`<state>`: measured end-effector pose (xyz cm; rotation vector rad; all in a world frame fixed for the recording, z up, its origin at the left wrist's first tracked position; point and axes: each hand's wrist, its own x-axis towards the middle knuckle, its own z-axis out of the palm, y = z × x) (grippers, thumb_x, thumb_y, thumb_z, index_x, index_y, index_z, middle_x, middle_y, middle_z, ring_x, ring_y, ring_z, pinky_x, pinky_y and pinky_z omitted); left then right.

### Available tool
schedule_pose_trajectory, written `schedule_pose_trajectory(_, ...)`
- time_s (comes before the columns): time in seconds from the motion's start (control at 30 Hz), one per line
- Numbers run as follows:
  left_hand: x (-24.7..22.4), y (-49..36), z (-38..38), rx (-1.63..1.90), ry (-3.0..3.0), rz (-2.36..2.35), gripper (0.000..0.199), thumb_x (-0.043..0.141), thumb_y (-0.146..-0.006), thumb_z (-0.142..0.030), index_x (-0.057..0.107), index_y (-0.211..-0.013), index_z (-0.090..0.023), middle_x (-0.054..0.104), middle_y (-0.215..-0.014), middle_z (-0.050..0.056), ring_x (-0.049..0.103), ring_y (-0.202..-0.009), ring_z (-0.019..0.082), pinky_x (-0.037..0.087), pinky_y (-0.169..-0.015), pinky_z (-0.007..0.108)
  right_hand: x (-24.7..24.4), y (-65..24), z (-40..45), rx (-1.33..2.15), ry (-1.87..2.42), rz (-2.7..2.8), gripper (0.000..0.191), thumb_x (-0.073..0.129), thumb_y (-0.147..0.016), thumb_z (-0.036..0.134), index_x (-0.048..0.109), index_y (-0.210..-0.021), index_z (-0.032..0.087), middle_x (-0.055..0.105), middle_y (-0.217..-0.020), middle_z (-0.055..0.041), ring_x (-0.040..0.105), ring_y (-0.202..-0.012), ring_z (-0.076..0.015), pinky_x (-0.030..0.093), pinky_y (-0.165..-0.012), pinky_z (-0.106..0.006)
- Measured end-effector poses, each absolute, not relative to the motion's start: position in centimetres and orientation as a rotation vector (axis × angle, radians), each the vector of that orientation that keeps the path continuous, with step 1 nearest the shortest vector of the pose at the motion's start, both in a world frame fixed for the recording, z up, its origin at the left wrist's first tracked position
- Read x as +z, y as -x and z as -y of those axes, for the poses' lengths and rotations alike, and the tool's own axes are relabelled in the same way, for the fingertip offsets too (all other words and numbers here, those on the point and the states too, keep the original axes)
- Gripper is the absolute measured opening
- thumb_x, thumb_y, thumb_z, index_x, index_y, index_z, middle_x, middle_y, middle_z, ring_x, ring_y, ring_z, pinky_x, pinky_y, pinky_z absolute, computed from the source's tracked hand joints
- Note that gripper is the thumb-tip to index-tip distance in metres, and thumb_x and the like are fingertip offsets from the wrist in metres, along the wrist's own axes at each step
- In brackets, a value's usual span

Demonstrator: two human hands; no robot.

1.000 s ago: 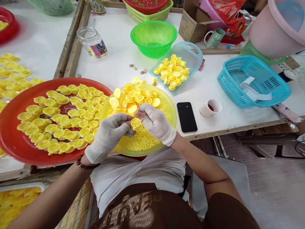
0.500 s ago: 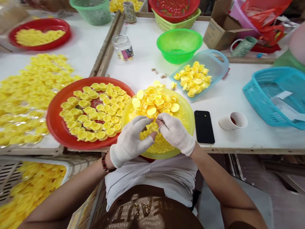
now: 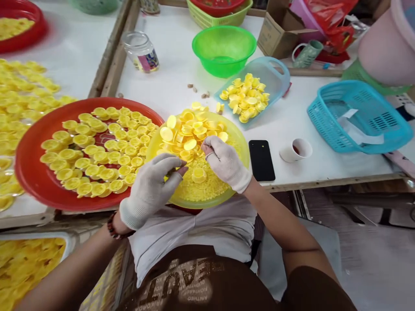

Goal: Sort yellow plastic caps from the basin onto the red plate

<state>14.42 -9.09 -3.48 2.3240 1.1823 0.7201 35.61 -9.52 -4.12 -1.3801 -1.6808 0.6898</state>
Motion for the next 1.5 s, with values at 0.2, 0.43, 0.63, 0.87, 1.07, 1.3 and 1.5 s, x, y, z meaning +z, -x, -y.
schedule_pose_trajectory(0.2,-3.7,-16.4,9.5,0.396,-2.515,-1.251,0.017,0.069,-0.089,-0.031,0.069,-0.098,-0.017,0.067,-0.099,0.011,0.066,-0.089,0.028,0.054,-0.077,0.041,-4.0,-36.9,9.1,0.636,1.377,1.741,0.016,0.051,-0.102,0.034,0.060,-0.092,0.024,0.063,-0.087,-0.0042,0.055,-0.079,-0.0191,0.046,-0.077,-0.035)
schedule_pose_trajectory(0.43,-4.6,-16.4,9.8,0.739,-2.282,-1.111,0.017,0.068,-0.087,-0.023,0.062,-0.102,-0.020,0.070,-0.104,0.005,0.068,-0.093,0.021,0.055,-0.084,0.034,-3.3,-35.4,9.8,0.906,1.277,1.397,0.026,0.052,-0.103,0.047,0.059,-0.096,0.023,0.054,-0.075,0.0003,0.049,-0.066,-0.0143,0.043,-0.060,-0.029)
schedule_pose_trajectory(0.63,-4.7,-16.1,9.8,0.888,-1.979,-1.055,0.023,0.073,-0.087,-0.032,0.063,-0.104,-0.020,0.072,-0.111,0.006,0.068,-0.094,0.018,0.056,-0.089,0.034,-2.1,-34.3,9.6,1.006,1.193,1.317,0.027,0.055,-0.101,0.050,0.060,-0.098,0.023,0.048,-0.068,0.0026,0.044,-0.059,-0.0127,0.038,-0.052,-0.027)
schedule_pose_trajectory(0.87,-4.8,-16.3,9.4,0.780,-1.839,-1.136,0.027,0.076,-0.082,-0.036,0.064,-0.099,-0.019,0.071,-0.092,0.004,0.065,-0.079,0.017,0.055,-0.078,0.032,-1.8,-34.5,9.9,1.065,1.163,1.431,0.027,0.061,-0.097,0.050,0.061,-0.095,0.022,0.061,-0.082,-0.0008,0.058,-0.075,-0.0147,0.052,-0.068,-0.030)
schedule_pose_trajectory(1.07,-4.5,-16.7,9.5,0.799,-1.859,-1.193,0.025,0.076,-0.080,-0.035,0.063,-0.095,-0.020,0.069,-0.087,0.002,0.063,-0.077,0.016,0.053,-0.076,0.031,-1.7,-34.5,10.0,1.115,1.151,1.425,0.015,0.064,-0.096,0.036,0.062,-0.100,0.022,0.064,-0.087,-0.0009,0.061,-0.076,-0.0137,0.053,-0.072,-0.029)
schedule_pose_trajectory(1.3,-4.9,-16.7,9.4,0.818,-1.957,-1.167,0.023,0.074,-0.081,-0.032,0.064,-0.097,-0.019,0.067,-0.087,0.002,0.062,-0.079,0.017,0.051,-0.076,0.032,-2.0,-34.7,10.1,1.216,1.090,1.345,0.017,0.058,-0.100,0.039,0.061,-0.103,0.022,0.059,-0.078,0.0015,0.048,-0.060,-0.0095,0.042,-0.054,-0.024)
schedule_pose_trajectory(1.5,-4.9,-16.8,9.4,0.814,-1.985,-1.168,0.020,0.074,-0.082,-0.030,0.063,-0.095,-0.019,0.065,-0.084,0.001,0.061,-0.077,0.017,0.050,-0.075,0.032,-1.8,-34.8,10.2,1.326,1.033,1.380,0.021,0.068,-0.094,0.034,0.062,-0.110,0.023,0.060,-0.085,0.0014,0.045,-0.058,-0.0076,0.044,-0.054,-0.023)
